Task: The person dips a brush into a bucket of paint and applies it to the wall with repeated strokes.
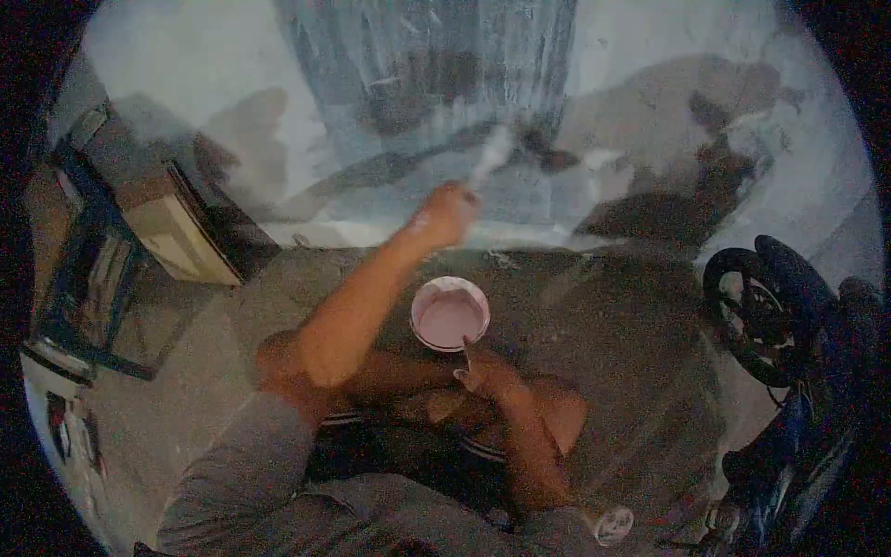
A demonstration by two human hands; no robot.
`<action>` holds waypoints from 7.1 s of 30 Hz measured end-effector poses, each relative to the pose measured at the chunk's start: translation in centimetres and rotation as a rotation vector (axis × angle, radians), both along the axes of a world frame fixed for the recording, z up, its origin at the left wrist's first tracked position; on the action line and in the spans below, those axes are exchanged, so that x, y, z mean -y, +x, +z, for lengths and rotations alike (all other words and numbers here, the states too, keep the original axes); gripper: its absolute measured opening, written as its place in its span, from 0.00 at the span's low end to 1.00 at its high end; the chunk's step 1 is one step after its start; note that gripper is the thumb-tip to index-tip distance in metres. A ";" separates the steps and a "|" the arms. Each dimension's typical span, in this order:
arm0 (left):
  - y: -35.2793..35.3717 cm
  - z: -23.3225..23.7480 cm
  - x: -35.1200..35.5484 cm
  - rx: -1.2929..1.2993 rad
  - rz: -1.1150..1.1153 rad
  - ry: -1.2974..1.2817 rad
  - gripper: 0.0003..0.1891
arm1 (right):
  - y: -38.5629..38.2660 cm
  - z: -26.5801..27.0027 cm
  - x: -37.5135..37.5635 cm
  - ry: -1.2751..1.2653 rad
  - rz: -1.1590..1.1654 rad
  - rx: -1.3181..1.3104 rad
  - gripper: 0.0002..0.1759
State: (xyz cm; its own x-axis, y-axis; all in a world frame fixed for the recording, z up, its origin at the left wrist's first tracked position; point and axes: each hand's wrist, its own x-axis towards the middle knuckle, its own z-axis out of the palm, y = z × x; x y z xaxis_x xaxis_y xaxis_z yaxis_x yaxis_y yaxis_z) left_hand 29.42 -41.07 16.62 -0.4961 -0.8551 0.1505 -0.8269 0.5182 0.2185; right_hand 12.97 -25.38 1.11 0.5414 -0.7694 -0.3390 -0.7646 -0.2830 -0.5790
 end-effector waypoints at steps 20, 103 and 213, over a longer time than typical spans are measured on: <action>-3.5 0.9 -1.0 -0.224 0.257 -0.161 0.08 | 0.8 1.0 -0.2 0.066 -0.004 0.025 0.41; -5.0 5.3 0.1 -0.319 0.189 -0.309 0.07 | 0.8 2.5 -0.4 -0.099 0.140 0.018 0.40; -5.5 9.5 -5.7 -0.793 0.039 -0.095 0.20 | -3.7 17.5 4.2 -1.210 -0.681 0.325 0.33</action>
State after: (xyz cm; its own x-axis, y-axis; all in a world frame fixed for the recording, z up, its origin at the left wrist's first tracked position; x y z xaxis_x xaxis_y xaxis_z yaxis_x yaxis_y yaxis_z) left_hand 23.96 -35.39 26.15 -0.1810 -0.8353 0.5191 -0.4612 0.5383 0.7054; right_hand 9.29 -29.53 18.57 -0.1199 -0.6275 0.7694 -0.8322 -0.3590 -0.4225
